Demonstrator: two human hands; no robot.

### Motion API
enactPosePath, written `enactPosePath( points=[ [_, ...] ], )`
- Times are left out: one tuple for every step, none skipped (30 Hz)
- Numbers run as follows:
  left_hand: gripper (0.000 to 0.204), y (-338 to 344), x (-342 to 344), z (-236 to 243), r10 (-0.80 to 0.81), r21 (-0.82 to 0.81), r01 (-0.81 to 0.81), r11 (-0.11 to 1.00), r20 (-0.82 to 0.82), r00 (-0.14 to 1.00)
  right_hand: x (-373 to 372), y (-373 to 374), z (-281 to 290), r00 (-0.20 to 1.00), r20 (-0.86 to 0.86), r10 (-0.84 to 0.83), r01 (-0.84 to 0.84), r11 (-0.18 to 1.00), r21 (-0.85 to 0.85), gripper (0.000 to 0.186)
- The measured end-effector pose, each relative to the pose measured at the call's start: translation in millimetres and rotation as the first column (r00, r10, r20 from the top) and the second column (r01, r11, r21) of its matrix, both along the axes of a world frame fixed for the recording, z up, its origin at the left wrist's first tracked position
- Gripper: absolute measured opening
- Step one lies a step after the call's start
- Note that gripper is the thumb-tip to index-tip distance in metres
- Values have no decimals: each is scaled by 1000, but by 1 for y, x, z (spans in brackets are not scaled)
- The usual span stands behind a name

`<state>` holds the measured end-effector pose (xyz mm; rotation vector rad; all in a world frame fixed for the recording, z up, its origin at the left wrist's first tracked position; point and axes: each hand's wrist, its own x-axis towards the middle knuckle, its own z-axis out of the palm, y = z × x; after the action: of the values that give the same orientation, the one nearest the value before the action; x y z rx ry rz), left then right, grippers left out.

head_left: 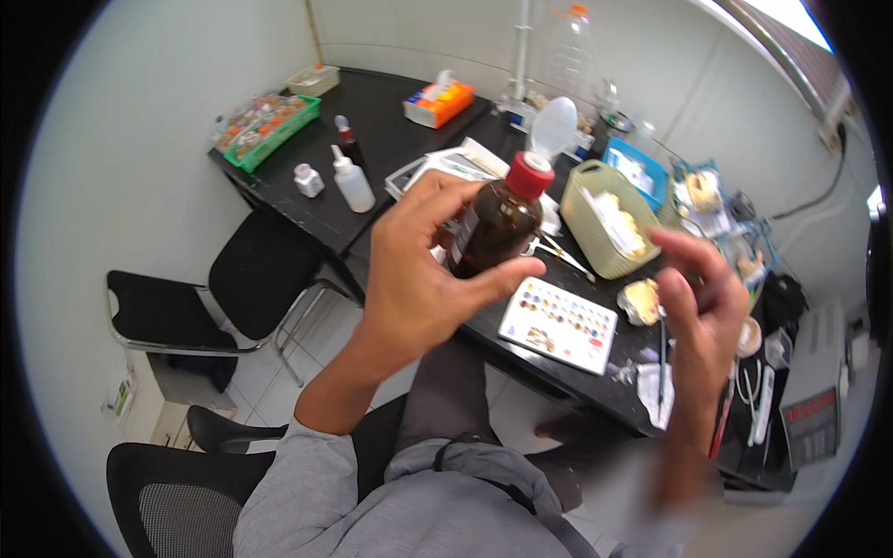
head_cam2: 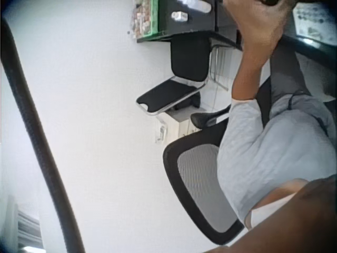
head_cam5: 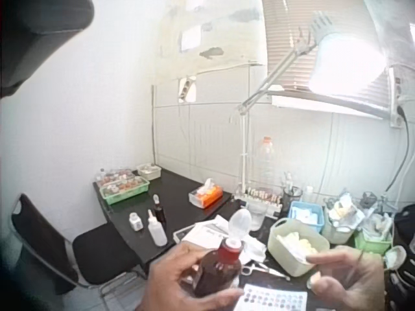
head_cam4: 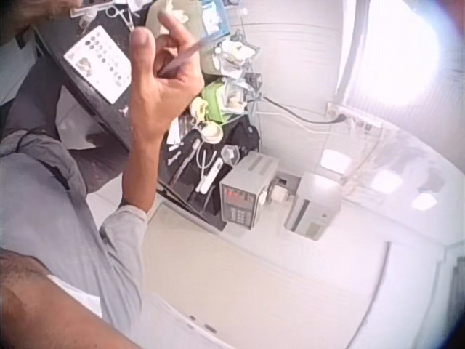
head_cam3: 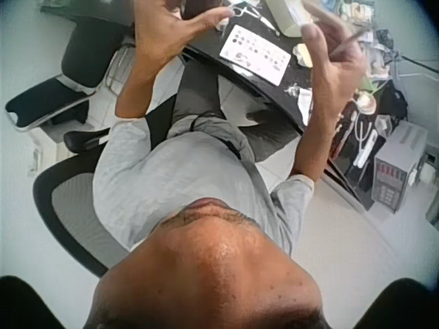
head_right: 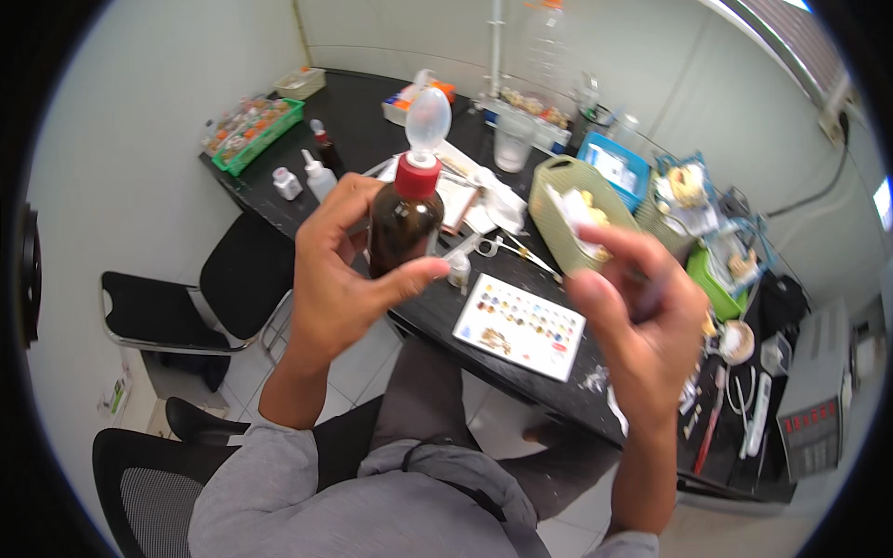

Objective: The person applies stains to a dental prosthetic using a brush. They mix liquids from small bottles on a palette and paint a prosthetic tooth while holding it with a tool. They also use a paper towel to wipe their tools and the workspace.

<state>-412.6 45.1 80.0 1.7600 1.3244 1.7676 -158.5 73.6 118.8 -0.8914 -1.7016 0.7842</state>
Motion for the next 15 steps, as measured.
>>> enactPosePath(
  points=[
    [55, -4, 16, -1, -34, -11, 34, 999, 21, 999, -6, 2, 7, 998, 60, 19, -20, 1000, 17, 37],
    [55, -5, 31, -4, -37, -21, 36, 999, -14, 999, -10, 5, 10, 998, 17, 54, -54, 998, -9, 36],
    [57, -6, 43, -8, -62, -15, 61, 998, -40, 997, -14, 7, 10, 995, -33, 93, -94, 995, -33, 36],
    [53, -8, 54, -10, -97, -51, 95, 994, -54, 994, -14, 7, 11, 998, 14, 67, -66, 997, -37, 36],
    [50, -10, 64, -12, -132, -87, 126, 988, -67, 989, -12, 7, 11, 997, 61, 42, -40, 998, -40, 37],
    [51, -13, 71, -14, -110, -74, 99, 992, -160, 981, -8, 4, 9, 989, 147, -8, 13, 999, -29, 40],
    [51, -13, 77, -19, -142, -92, 130, 987, -141, 980, -4, 3, 4, 986, 167, -20, 24, 1000, -18, 41],
    [51, -12, 83, -24, -172, -111, 159, 981, -123, 977, 2, 1, 5, 981, 193, -22, 35, 998, -60, 41],
    [51, -15, 88, -32, -204, -141, 190, 972, -92, 975, 9, -4, 4, 974, 227, -21, 48, 992, -115, 42],
    [53, -19, 94, -39, -237, -180, 221, 958, -75, 968, 17, -7, -5, 971, 238, -11, 31, 996, -82, 42],
    [69, -23, 101, -53, -289, -197, 279, 940, -24, 957, 26, -11, -15, 968, 249, 1, 11, 999, -49, 41],
    [70, -30, 107, -62, -355, -243, 357, 902, 51, 933, 39, -16, -25, 945, 328, 20, -11, 1000, -29, 38],
    [71, -36, 113, -72, -410, -281, 430, 858, 128, 903, 50, -25, -27, 910, 409, 63, -8, 991, -134, 33],
    [72, -40, 114, -86, -500, -307, 521, 796, 151, 853, 61, -30, -40, 922, 362, 135, -86, 985, -149, 30],
    [73, -45, 122, -96, -572, -289, 654, 699, 323, 754, 73, -34, -53, 928, 315, 199, -156, 975, -156, 27]
  ],
)
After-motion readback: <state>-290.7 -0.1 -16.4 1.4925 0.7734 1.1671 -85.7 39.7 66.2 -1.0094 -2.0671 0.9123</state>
